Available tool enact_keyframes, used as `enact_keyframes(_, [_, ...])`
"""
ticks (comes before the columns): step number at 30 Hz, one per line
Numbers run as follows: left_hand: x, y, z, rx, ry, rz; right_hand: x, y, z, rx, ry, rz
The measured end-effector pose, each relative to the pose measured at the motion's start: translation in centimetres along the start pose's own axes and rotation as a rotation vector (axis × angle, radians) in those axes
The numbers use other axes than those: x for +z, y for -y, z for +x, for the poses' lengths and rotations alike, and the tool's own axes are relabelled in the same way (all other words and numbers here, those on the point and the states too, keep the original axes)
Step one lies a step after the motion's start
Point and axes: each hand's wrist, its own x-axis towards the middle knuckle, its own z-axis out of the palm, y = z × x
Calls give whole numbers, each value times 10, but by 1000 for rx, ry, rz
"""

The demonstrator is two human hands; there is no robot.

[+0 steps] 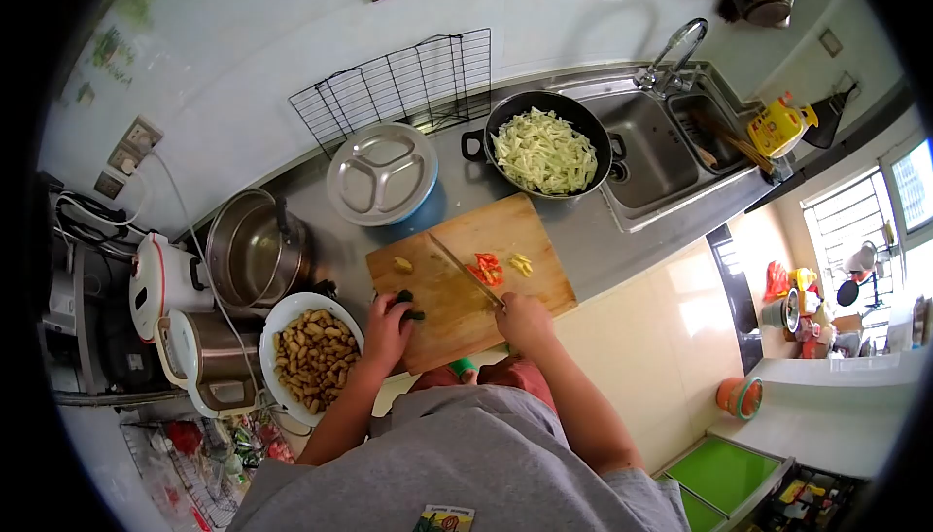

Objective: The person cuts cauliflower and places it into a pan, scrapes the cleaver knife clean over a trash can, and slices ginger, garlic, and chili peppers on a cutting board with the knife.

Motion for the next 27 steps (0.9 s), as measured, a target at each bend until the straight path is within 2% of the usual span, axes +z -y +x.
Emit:
enact_keyframes(3, [12, -7, 3, -79, 42, -155, -5, 6, -4, 1, -34, 17])
enact_keyframes(6, [27, -21, 12, 24, 27, -271, -1, 4, -11, -20, -3, 5])
enact_keyframes(13, [36, -37, 20, 66, 45, -257, -5, 2, -36, 58, 17, 52])
enact_keyframes(16, [37, -26, 21, 142, 61, -181, -9, -1, -43, 107, 22, 60])
enact_keyframes(18, [36, -21, 31, 413, -5, -15, -9, -3, -45, 97, -16, 79])
enact_keyframes(22, [35, -14, 49, 429, 111, 56, -13, -3, -48, 111, -33, 108])
enact_keyframes(25, [24, -25, 60, 425, 195, -84, -15, -4, -49, 119, -44, 127])
enact_keyframes(27, [20, -33, 63, 297, 269, -197, -13, -7, -50, 110, -55, 146])
